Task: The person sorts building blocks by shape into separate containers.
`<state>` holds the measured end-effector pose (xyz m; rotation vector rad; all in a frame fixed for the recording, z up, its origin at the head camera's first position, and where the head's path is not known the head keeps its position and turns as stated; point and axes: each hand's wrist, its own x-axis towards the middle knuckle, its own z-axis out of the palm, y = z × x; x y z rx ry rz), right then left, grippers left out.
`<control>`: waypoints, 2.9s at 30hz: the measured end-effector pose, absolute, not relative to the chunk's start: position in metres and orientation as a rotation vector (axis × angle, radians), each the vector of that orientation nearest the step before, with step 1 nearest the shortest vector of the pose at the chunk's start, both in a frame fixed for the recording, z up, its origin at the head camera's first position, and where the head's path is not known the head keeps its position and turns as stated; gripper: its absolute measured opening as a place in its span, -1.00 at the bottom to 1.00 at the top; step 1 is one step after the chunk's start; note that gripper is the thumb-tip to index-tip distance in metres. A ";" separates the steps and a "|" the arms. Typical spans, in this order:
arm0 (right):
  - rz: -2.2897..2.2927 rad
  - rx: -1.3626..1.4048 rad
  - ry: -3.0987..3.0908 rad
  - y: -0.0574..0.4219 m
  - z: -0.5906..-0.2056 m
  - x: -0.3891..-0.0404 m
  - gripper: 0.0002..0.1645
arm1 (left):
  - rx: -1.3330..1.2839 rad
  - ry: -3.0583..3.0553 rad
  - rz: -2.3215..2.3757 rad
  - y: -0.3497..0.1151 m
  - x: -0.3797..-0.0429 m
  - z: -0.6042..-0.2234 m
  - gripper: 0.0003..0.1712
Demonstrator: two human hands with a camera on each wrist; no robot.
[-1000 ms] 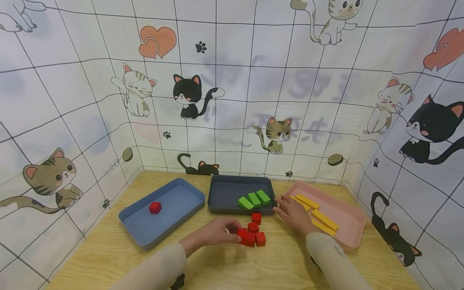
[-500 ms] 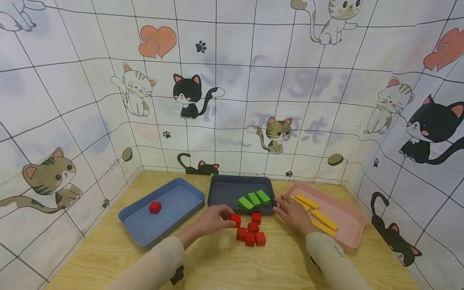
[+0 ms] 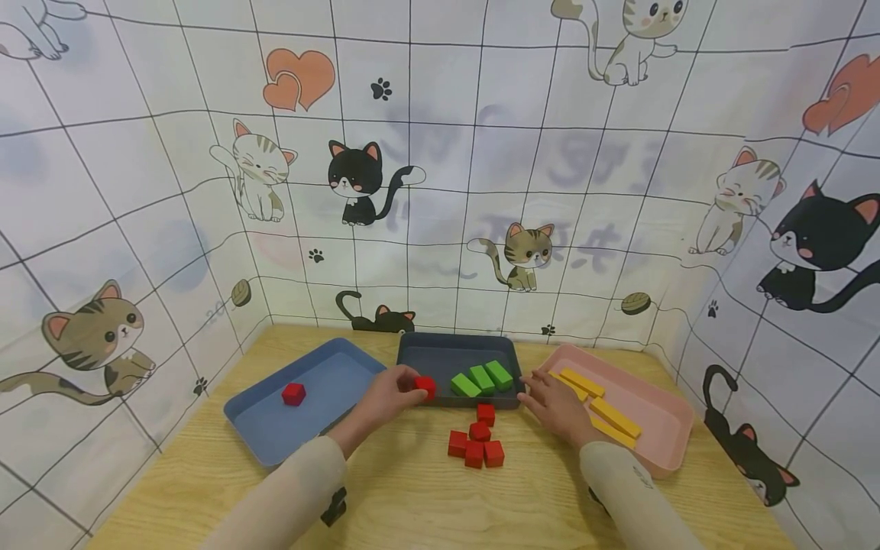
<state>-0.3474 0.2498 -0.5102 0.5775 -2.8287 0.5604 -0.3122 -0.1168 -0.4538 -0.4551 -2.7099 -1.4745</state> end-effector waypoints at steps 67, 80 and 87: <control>0.543 0.571 -2.837 0.251 -0.513 -0.350 -0.34 | 0.658 -2.464 -1.009 -0.233 -0.348 -0.462 -0.68; 0.542 0.577 -2.811 0.251 -0.515 -0.351 -0.31 | 0.695 -2.562 -0.950 -0.239 -0.347 -0.467 -0.67; 0.534 0.571 -2.822 0.251 -0.515 -0.350 -0.31 | 0.641 -2.578 -0.962 -0.239 -0.345 -0.468 -0.63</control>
